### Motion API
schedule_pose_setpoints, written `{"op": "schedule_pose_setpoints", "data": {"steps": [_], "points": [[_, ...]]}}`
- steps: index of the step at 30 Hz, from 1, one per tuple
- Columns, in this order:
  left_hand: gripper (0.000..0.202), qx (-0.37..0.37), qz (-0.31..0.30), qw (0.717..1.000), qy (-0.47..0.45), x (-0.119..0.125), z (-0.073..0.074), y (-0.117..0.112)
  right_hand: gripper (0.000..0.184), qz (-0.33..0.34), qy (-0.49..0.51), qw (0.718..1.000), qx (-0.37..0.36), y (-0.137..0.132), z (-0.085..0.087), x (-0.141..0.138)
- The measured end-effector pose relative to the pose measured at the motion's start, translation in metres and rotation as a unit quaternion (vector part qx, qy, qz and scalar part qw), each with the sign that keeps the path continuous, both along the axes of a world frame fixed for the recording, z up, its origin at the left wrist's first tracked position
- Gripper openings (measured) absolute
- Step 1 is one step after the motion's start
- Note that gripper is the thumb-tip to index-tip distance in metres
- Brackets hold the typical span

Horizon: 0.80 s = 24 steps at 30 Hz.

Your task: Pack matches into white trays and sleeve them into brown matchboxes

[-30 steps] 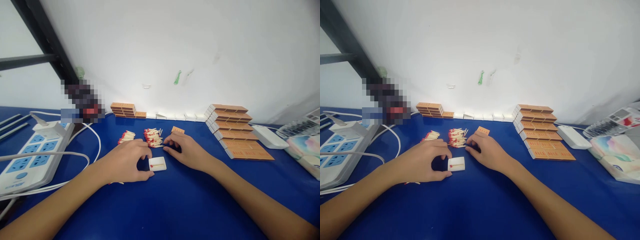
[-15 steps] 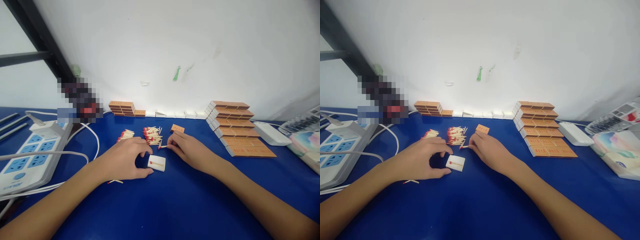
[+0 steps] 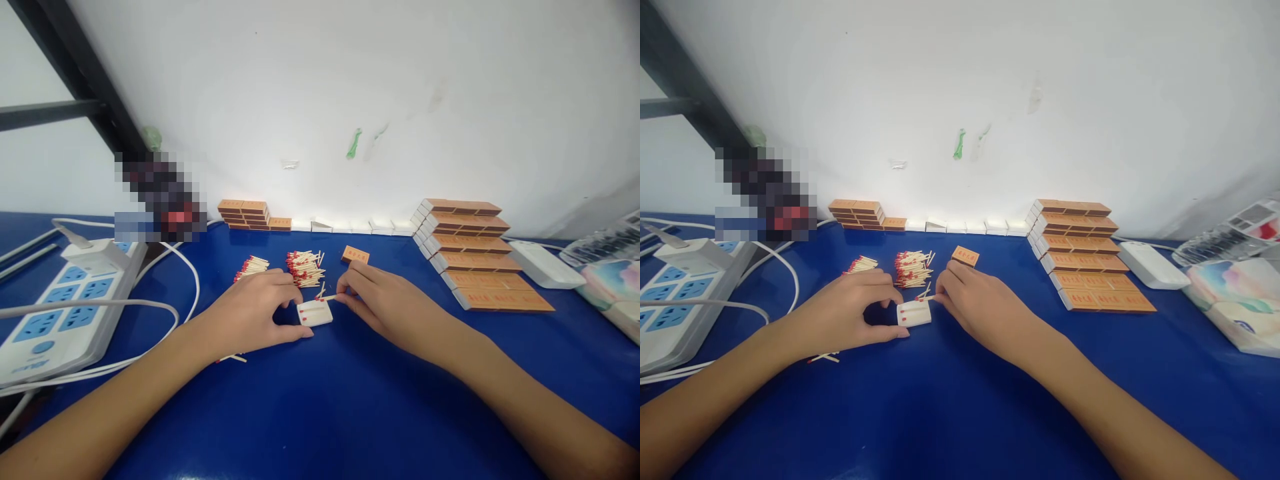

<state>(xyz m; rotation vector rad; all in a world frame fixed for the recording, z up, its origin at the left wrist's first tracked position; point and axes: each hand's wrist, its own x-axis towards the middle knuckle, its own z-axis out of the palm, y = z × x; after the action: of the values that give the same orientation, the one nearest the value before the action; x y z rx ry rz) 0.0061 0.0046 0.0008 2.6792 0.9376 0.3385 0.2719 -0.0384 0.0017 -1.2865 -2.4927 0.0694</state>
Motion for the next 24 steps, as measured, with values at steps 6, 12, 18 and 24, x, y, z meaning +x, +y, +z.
{"op": "schedule_pose_setpoints", "data": {"steps": [6,12,18,24], "points": [[0.035,0.009,-0.008,1.0,-0.003,0.0,0.0,-0.001,0.014,0.028,-0.024,0.999,0.011,-0.003,-0.005,-0.009],[0.034,0.018,-0.019,1.0,-0.008,0.0,0.0,-0.002,0.013,0.039,-0.025,0.999,0.006,-0.005,-0.014,-0.016],[0.033,-0.003,-0.01,1.0,0.004,0.001,0.002,-0.005,0.008,0.049,0.064,0.994,-0.069,-0.007,-0.016,-0.019],[0.03,-0.009,-0.009,1.0,0.003,0.002,0.006,-0.007,0.012,0.036,0.136,0.985,-0.099,-0.002,-0.015,-0.013]]}}
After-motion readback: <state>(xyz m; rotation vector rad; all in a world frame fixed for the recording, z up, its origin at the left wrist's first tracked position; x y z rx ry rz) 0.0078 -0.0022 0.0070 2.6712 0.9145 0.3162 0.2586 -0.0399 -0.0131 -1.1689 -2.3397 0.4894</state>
